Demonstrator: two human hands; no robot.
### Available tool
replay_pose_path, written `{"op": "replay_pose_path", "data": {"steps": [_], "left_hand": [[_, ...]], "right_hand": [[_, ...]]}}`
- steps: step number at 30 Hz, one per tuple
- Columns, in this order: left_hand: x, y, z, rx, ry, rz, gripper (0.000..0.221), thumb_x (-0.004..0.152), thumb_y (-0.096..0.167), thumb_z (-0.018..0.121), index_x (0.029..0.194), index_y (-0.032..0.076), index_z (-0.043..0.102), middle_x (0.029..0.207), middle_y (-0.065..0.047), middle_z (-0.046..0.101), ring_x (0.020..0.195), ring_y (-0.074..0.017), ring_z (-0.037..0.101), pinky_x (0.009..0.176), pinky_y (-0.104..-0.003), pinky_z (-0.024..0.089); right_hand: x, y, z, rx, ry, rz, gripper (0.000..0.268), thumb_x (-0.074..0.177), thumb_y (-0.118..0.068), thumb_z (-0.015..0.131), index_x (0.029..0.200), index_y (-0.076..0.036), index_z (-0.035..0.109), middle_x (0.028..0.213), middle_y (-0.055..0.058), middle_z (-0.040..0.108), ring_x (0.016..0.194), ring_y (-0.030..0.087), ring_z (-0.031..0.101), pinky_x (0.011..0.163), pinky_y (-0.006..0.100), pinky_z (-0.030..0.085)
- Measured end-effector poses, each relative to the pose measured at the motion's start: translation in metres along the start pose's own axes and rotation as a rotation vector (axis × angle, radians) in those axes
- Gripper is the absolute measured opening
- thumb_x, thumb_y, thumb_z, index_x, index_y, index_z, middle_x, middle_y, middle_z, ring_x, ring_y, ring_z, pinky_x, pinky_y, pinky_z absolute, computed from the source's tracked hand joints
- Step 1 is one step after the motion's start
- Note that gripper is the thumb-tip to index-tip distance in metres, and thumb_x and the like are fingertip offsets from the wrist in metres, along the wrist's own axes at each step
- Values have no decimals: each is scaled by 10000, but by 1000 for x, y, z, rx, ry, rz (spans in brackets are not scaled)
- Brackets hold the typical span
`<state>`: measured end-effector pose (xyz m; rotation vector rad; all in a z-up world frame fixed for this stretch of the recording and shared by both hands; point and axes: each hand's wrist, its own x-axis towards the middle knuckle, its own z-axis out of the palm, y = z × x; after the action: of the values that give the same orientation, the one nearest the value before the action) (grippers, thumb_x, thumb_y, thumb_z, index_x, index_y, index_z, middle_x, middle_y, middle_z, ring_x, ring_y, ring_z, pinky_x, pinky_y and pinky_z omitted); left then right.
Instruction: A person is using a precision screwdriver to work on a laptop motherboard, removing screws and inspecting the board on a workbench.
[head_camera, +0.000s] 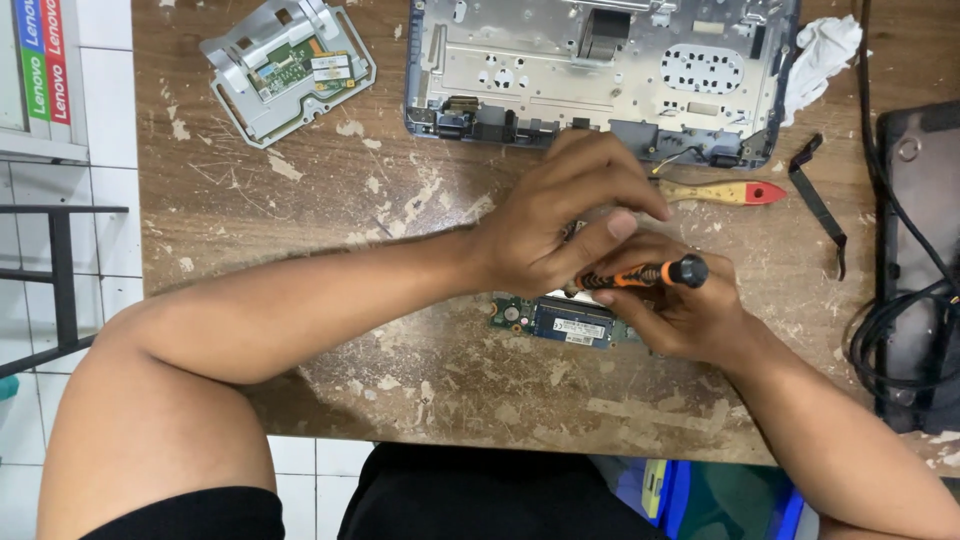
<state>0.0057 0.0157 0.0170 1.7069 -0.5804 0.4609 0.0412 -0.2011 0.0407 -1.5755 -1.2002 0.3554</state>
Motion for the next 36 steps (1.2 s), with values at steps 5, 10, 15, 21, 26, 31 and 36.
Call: {"op": "replay_pose_path", "data": {"steps": [5,10,15,21,26,31,36], "left_hand": [[-4,-1,2,86,-44,194,478,1188,487,378,1393,114,595,1182,-88,721,1091,-254,683,1142,-500,445],[1,12,-9,23,-57,238,637,1196,570,259,1383,57,589,1092,-122,676,1025,-298,647,1129,-540,445],[-9,-13,6,-42,34,323,761,1119,692,341,1424,87,687,1125,-49,684,1057,-238,679,1164,-526,411],[-8,-10,8,-61,49,358,717,1129,675,402,1451,95,674,1106,-59,668,1040,-265,674,1139,-569,420],[-9,-13,8,-26,74,446,701,1116,674,433,1377,89,718,1084,-67,702,1000,-284,700,1114,-594,435],[-7,-14,6,24,103,491,677,1141,630,397,1339,80,739,1089,-70,712,967,-287,709,1085,-584,455],[-3,-16,5,42,137,555,643,1146,603,414,1300,84,761,1066,-67,715,911,-267,703,1058,-566,468]], "right_hand": [[15,-14,4,-214,-101,-170,262,972,-5,795,1110,127,616,1029,258,705,946,346,735,875,413,644],[21,-16,15,-180,-64,-210,125,1027,-23,707,1043,77,634,1022,251,695,943,366,734,857,417,634],[20,-11,31,-173,140,-220,201,1051,-133,704,1080,51,779,1007,235,768,926,470,782,792,475,639],[13,0,33,-105,108,-188,170,1020,-124,720,1071,9,813,1012,211,777,887,462,772,783,464,627],[21,-11,35,-104,165,-167,136,971,-105,805,1040,12,818,939,251,757,826,506,743,737,495,622],[0,15,38,-85,182,-161,142,947,-94,822,1048,5,822,1007,235,760,896,506,753,740,504,625],[-15,39,40,-62,179,-173,119,912,-47,865,997,19,815,991,236,746,928,499,764,800,503,633]]}}
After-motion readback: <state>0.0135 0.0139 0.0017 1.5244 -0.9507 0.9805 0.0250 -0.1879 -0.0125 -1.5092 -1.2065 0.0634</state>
